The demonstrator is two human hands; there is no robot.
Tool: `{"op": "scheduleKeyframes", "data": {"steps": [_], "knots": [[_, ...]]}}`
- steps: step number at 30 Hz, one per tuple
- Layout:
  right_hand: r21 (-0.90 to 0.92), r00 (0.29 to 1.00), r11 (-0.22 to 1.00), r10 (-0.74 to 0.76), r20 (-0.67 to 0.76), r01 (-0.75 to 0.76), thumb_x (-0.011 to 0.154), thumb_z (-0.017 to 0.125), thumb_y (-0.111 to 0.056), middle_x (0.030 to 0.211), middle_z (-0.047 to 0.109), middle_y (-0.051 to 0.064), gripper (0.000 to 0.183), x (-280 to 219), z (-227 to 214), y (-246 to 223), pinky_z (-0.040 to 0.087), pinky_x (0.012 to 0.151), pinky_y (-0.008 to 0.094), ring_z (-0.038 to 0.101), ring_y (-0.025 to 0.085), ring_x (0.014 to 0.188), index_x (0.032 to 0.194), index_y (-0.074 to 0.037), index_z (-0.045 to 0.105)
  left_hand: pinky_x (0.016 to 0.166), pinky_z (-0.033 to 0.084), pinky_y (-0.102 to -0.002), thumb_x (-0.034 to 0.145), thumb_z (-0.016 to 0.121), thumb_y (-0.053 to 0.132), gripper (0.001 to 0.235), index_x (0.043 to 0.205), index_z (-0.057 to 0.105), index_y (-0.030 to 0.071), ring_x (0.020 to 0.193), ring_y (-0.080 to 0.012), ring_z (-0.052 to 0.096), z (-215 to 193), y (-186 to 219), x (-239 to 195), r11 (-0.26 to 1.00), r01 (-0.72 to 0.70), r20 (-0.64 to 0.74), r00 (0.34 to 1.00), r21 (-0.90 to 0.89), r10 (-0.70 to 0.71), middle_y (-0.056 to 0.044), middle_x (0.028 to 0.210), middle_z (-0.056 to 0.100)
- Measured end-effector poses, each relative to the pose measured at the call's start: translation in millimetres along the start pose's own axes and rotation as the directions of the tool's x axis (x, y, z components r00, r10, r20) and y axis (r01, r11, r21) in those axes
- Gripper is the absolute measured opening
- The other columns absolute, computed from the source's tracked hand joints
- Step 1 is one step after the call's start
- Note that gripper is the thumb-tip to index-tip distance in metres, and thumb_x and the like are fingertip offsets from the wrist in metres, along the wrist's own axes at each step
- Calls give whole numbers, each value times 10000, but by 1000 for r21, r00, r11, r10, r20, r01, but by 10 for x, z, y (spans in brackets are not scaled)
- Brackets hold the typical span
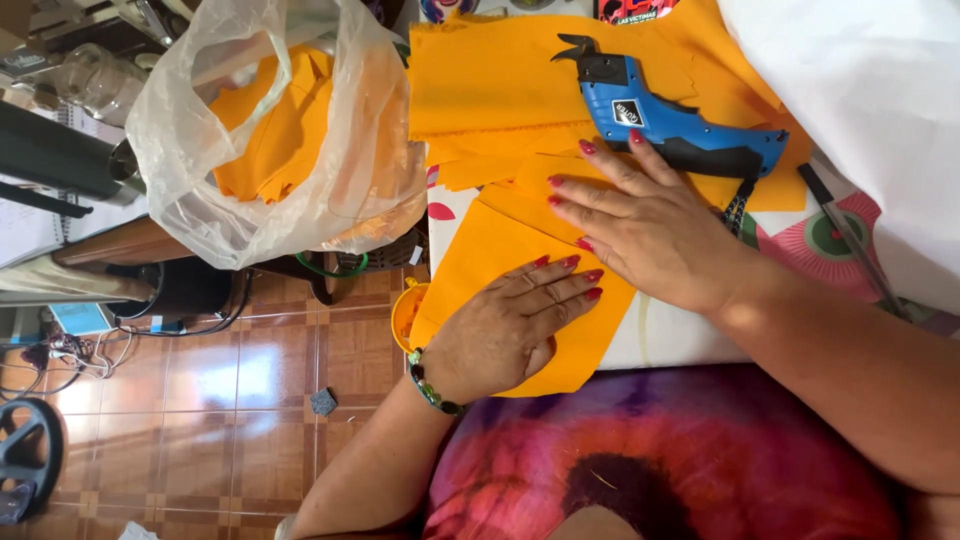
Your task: Cutting out pattern pieces from yellow fabric using an electric rotary cutter.
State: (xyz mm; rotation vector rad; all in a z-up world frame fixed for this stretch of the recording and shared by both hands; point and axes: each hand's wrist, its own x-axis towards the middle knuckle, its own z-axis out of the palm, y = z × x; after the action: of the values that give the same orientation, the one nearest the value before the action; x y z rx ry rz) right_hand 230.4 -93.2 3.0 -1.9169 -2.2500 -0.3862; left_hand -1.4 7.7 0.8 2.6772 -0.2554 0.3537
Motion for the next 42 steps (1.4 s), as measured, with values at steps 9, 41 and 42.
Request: {"op": "scheduleKeyframes", "data": {"steps": [9, 41, 42], "knots": [[61, 989, 997, 30, 147, -40, 804, 570, -2, 1636, 410, 41, 705, -3, -73, 85, 88, 1274, 594, 223, 362, 1582, 1430, -326, 566, 1286, 323, -495, 959, 475, 39, 542, 1501, 501, 19, 1507, -352, 442, -73, 44, 13, 1000, -3, 24, 1000, 3, 3, -117, 1577, 497], [210, 852, 837, 446, 273, -506, 770, 789, -285, 1240, 707, 146, 761, -783, -1425, -83, 601, 700, 520, 710, 363, 936, 1490, -196, 556, 1263, 184, -563, 900, 548, 142, 612, 1511, 520, 152, 1495, -244, 427, 82, -90, -54, 983, -18, 8, 1000, 183, 16, 8, 1583, 503], [201, 854, 842, 441, 275, -500, 770, 789, -285, 1240, 707, 146, 761, -924, -1450, -125, 601, 700, 520, 710, 363, 936, 1490, -196, 556, 1263, 184, -563, 900, 548, 142, 612, 1511, 520, 152, 1495, -244, 427, 82, -101, -57, 983, -14, -4, 1000, 181, 15, 8, 1583, 503]]}}
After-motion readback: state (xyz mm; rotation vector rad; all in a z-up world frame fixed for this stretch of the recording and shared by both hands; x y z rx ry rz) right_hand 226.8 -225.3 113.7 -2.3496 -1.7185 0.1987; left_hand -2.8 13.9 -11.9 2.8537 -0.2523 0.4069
